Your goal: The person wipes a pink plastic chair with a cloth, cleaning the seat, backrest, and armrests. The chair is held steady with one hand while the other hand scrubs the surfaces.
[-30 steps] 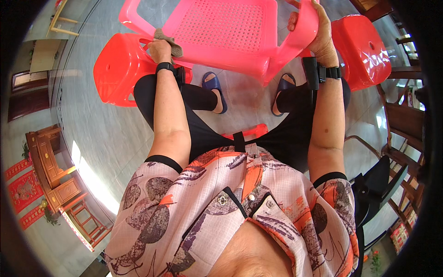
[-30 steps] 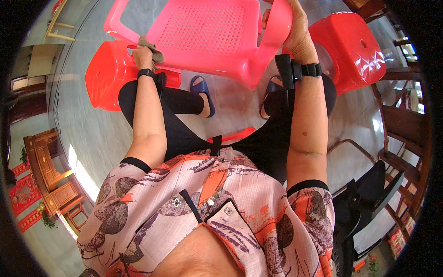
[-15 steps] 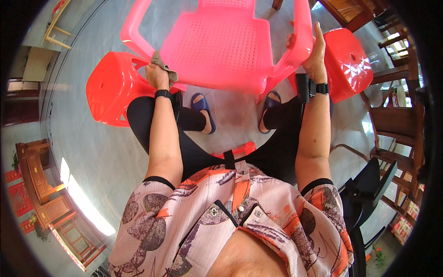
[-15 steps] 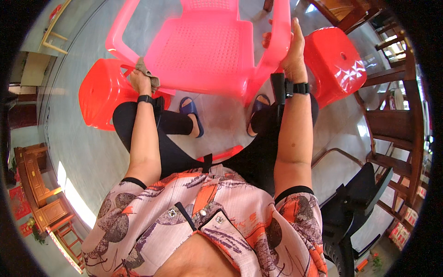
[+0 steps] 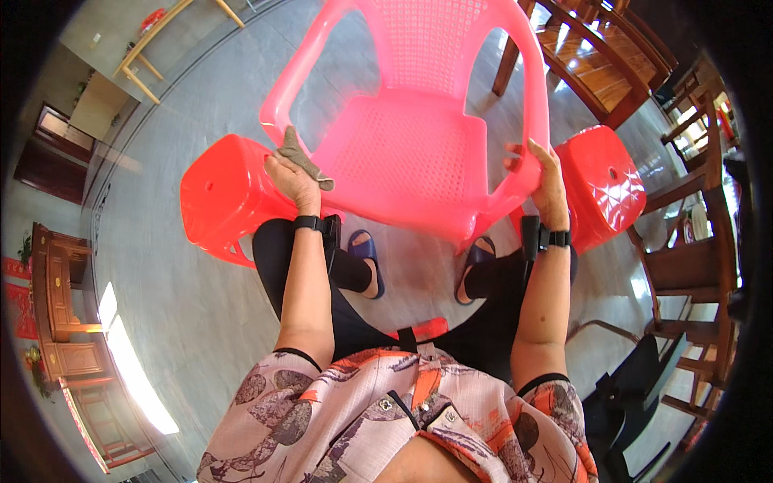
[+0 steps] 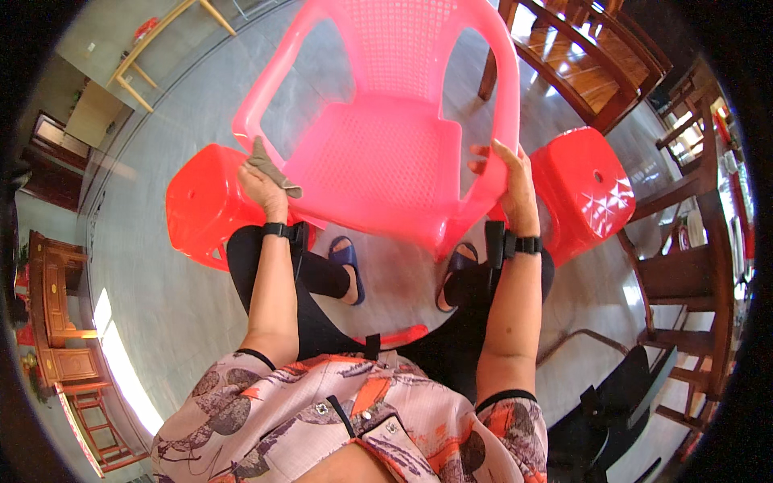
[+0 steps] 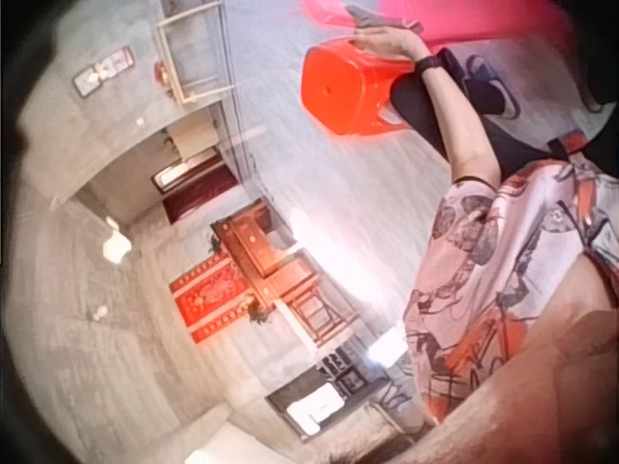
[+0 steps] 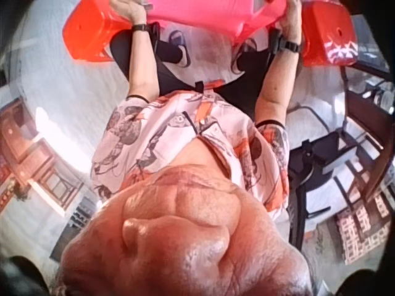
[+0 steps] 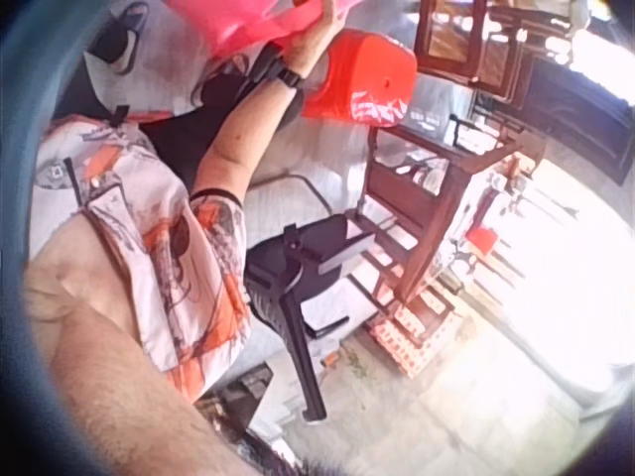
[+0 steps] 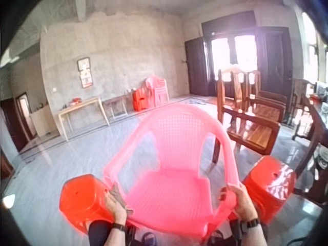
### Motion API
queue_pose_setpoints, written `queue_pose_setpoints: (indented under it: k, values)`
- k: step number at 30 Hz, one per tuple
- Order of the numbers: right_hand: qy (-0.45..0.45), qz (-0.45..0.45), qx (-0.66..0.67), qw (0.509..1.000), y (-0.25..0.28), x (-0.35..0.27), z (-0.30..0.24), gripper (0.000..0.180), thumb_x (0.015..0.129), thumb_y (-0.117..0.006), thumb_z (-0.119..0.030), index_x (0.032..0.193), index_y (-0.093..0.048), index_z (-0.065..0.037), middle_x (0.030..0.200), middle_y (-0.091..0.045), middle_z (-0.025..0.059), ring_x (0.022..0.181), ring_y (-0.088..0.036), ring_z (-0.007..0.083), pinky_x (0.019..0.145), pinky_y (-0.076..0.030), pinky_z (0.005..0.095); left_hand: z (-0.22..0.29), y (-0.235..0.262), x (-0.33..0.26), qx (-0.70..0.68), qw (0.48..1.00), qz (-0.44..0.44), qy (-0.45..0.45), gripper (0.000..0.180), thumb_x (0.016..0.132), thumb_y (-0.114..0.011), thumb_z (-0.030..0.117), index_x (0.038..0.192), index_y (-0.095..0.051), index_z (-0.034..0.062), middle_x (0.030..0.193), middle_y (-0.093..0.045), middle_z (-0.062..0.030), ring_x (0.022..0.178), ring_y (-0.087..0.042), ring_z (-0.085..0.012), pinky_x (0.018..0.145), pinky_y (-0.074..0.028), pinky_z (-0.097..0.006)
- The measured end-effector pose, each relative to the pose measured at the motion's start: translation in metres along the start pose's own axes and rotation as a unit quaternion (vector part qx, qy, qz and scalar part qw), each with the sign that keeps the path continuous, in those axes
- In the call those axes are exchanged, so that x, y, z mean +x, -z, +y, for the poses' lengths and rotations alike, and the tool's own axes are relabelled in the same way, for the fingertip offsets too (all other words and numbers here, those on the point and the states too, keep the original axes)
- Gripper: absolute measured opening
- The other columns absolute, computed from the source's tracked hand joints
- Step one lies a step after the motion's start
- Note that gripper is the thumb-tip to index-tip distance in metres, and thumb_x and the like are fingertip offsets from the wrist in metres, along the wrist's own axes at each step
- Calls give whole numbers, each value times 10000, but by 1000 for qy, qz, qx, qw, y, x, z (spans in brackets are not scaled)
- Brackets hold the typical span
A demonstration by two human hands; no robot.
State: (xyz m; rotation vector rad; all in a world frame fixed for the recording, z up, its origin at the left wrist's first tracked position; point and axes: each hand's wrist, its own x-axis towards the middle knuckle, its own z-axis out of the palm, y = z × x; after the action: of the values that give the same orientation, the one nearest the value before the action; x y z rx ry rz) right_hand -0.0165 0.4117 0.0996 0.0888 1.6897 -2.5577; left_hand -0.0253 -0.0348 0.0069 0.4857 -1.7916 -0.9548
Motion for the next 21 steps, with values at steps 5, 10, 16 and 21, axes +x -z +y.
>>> queue_pose_setpoints:
  k: [5,10,16,21]
  values:
    - [-14,27,-17,999,5,6,5,321,947,-662,-271,1123,-525,-40,906,-696,175,725,-693,250,666,-557,366,63,24,134,-51,977,107,-176,331,1086,-406,234,1064,-568,-53,935,-576,-222,845,-574,-378,821,-459,-494]
    - [3,14,-6,1000,4,4,6,296,946,-653,-269,1094,-523,-48,890,-691,167,707,-678,245,665,-551,362,74,-21,194,120,934,-285,-178,422,1072,-394,368,1198,-603,24,1086,-640,-275,981,-634,-447,871,-487,-553]
    - [-7,17,21,1000,1,3,7,251,935,-620,-250,1055,-518,-55,797,-639,118,649,-619,216,617,-525,353,50,-54,174,438,780,-429,-124,701,1006,-488,552,1421,-440,-11,1181,-678,-307,1154,-645,-453,996,-498,-523]
    - [-17,20,23,999,-1,6,7,235,928,-610,-238,1031,-516,-50,749,-607,100,620,-596,210,586,-506,335,61,-79,189,488,744,-446,-97,711,997,-504,570,1363,-496,-39,1222,-674,-296,1195,-637,-431,1021,-488,-498]
